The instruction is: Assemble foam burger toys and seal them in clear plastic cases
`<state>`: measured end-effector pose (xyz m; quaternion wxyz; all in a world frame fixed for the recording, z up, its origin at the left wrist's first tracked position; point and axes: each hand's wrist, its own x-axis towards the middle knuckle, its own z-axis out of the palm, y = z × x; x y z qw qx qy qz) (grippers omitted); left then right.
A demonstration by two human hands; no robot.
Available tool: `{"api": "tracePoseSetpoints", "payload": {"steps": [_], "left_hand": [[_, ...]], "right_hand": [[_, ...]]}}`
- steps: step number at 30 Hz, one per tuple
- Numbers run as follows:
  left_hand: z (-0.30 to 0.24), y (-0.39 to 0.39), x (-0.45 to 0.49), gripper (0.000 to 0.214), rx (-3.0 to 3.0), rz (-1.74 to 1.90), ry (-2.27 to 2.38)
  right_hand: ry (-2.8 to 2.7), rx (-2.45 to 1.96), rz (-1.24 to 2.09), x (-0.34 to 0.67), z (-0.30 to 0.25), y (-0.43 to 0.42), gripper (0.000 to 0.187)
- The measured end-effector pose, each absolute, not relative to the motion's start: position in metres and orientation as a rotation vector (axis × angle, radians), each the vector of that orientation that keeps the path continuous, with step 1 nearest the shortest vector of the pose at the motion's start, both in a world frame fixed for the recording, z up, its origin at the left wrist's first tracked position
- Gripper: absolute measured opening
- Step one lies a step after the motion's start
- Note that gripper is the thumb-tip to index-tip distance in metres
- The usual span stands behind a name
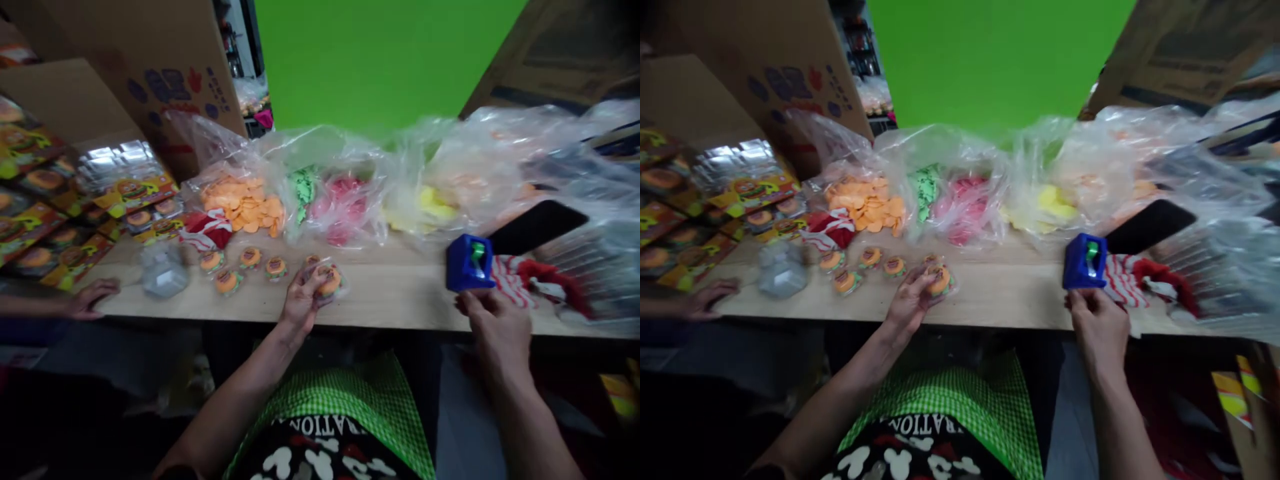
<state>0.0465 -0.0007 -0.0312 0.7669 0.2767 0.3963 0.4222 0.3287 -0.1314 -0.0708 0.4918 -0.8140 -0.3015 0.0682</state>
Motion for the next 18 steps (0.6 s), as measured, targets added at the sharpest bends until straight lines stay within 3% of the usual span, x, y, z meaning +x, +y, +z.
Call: {"api": "tracePoseSetpoints", "payload": {"steps": [3,7,12,18], "left_hand": [[-0.03,0.005,0.044,0.049,0.578,0.936,0.886],[-0.026,0.004,0.043,0.043,0.549,0.943,0.874],[-0.021,-0.001,0.037,0.043,0.517,1.016,0.863],[-0.019,-0.001,0.03,0.049,0.513,1.122,0.829]], "right_hand": [[-0.895,-1.66,0.607,0.266,-0.04,-0.122,0.022],[-1.038,-1.389,0.929,0.197,-0.017,-0.094,0.03],[-1.124,-1.309,1.022,0.169,-0.018,-0.068,0.073],[-1.173,-1.336,1.051,0.157,-0.024,-0.055,0.075]]}}
